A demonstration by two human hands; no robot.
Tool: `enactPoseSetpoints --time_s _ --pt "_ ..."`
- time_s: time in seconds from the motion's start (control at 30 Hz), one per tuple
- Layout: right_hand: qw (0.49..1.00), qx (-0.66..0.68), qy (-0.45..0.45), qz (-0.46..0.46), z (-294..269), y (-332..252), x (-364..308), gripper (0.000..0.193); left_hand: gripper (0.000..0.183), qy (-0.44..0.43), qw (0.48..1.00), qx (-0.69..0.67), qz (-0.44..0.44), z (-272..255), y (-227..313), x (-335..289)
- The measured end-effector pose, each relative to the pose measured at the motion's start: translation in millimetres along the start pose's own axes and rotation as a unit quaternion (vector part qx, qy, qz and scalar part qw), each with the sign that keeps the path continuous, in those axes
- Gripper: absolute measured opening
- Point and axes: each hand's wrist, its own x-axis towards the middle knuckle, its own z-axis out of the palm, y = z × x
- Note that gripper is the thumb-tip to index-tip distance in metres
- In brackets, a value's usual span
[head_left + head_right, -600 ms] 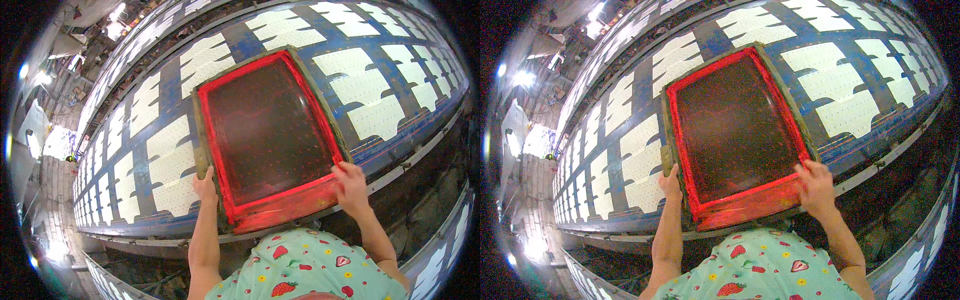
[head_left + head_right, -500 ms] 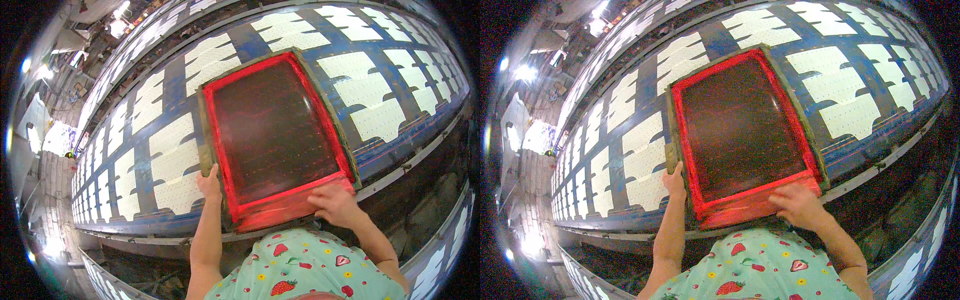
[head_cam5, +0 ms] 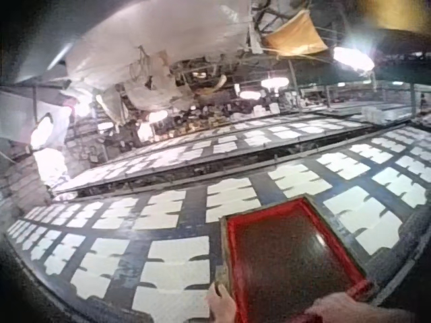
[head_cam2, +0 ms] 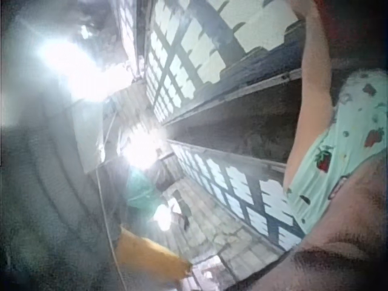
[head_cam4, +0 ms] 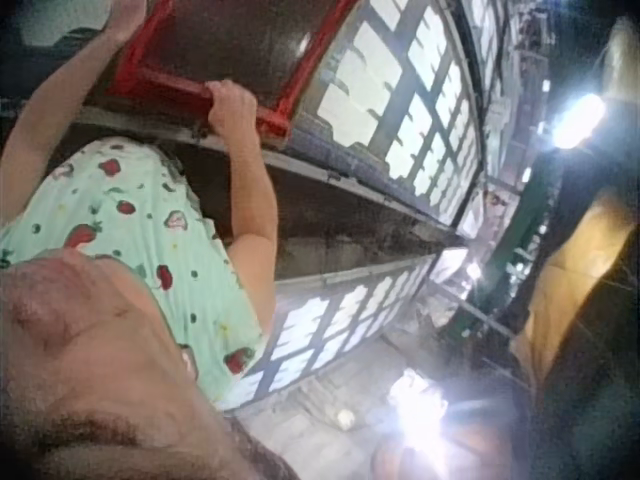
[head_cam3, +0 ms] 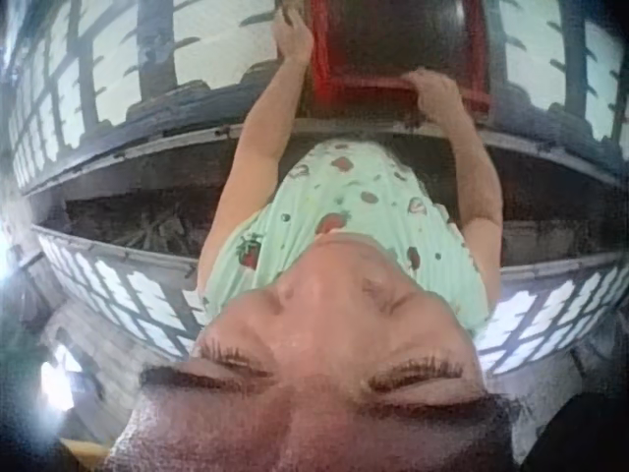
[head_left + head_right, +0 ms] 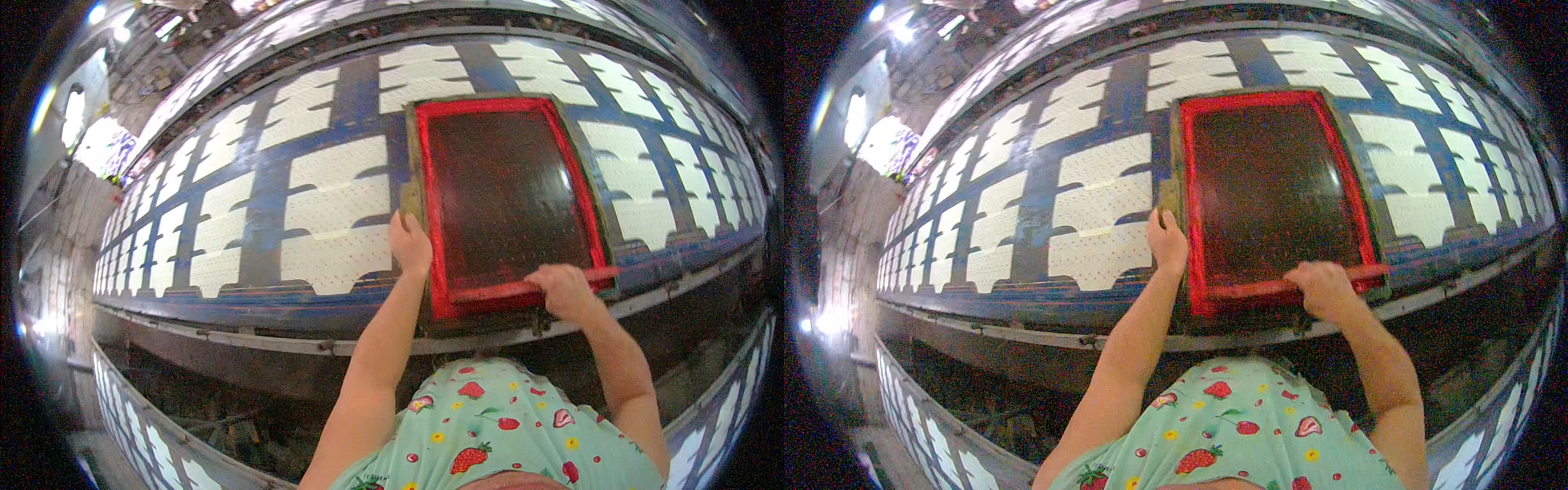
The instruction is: The person performs screen printing by placing a red frame with mesh over white paper templates on a green conveyor belt. They use a squeegee to spread red ink across the mesh, then lift the frame to reveal printed patterns. The process repeats across multiple templates along the belt.
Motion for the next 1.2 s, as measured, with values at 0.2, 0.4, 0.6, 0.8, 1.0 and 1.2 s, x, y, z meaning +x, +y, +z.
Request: enactPoseSetpoints --time_s 0.2,0.4,0.6,0.8,1.0,1.2 --pt "0.996 -0.035 -0.060 0.062 3 -15 -27 0.040 0.057 -0.016 0.999 -0.028 0.004 5 -10 1" --pt "0.998 -0.037 0.036 0.044 34 -15 -32 0.057 0.054 -0.019 0.998 -0.058 -0.019 -2 6 -3" --pt "0.986 -0.075 0.148 0.009 50 18 13 0.050 0.051 -0.016 1.000 -0.020 -0.006 -6 9 -3" --pt "0.979 -0.073 0.189 -0.027 42 88 112 0.038 0.048 -0.030 0.999 -0.031 -0.013 -7 14 -4" --pt "0.970 -0.085 0.224 -0.047 34 161 230 0.030 0.047 -0.038 0.998 0.005 -0.048 -7 23 -2" --pt "0.960 -0.116 0.247 -0.059 27 226 345 0.026 0.044 -0.044 0.994 -0.059 -0.084 -4 22 -3"
